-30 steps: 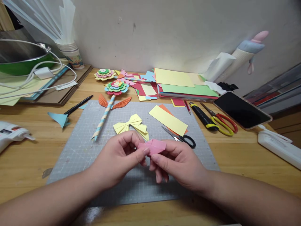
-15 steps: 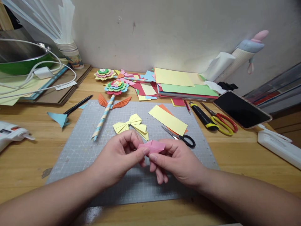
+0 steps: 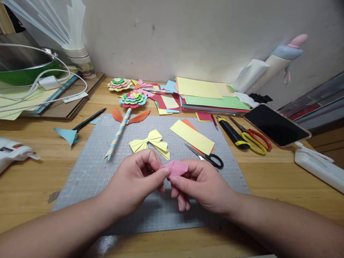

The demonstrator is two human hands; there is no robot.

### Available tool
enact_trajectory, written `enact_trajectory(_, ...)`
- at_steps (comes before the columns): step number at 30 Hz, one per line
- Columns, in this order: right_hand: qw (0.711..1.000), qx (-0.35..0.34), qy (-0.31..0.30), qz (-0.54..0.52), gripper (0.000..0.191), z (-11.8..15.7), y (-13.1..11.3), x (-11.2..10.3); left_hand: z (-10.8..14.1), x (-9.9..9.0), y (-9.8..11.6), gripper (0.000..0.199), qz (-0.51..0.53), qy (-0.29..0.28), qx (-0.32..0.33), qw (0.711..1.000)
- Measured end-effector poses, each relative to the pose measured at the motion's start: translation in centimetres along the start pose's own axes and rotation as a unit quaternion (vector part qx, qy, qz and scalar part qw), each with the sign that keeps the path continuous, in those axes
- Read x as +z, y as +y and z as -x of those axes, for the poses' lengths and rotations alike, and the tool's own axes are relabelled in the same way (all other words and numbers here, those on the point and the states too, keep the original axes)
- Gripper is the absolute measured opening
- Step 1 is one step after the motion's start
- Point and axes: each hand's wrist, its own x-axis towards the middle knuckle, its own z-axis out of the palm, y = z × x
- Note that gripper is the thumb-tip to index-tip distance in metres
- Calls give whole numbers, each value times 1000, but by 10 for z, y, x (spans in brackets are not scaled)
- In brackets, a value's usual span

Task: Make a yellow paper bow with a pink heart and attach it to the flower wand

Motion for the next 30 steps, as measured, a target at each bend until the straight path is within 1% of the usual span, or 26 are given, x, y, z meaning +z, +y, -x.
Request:
enact_trajectory(5, 1000, -1, 1, 3, 25, 0, -1, -1, -1, -1, -1, 26, 10, -12, -24, 1000)
enact_trajectory(8, 1000, -6, 2, -3, 25, 1, -1, -1, -3, -1, -1, 25, 48, -29, -38, 998)
enact_trajectory(11, 1000, -16, 6, -9, 26, 1, -1, -2, -5, -1, -1, 27, 82, -62, -55, 993)
enact_trajectory(14, 1000, -24, 10, -11, 26, 1, 0, -2, -5, -1, 0, 22, 55, -97, -73, 991)
enact_trajectory(16, 1000, -23, 12, -10, 27, 1, 0, -2, -5, -2, 1, 23, 46, -97, -79, 991)
enact_trajectory(22, 1000, -18, 18, -8, 28, 1, -1, -1, -6, -4, -1, 21, 79, -95, -97, 988)
enact_trajectory(30, 1000, -16, 22, 1, 27, 2, -3, -2, -5, -5, -1, 21, 86, -96, -99, 987)
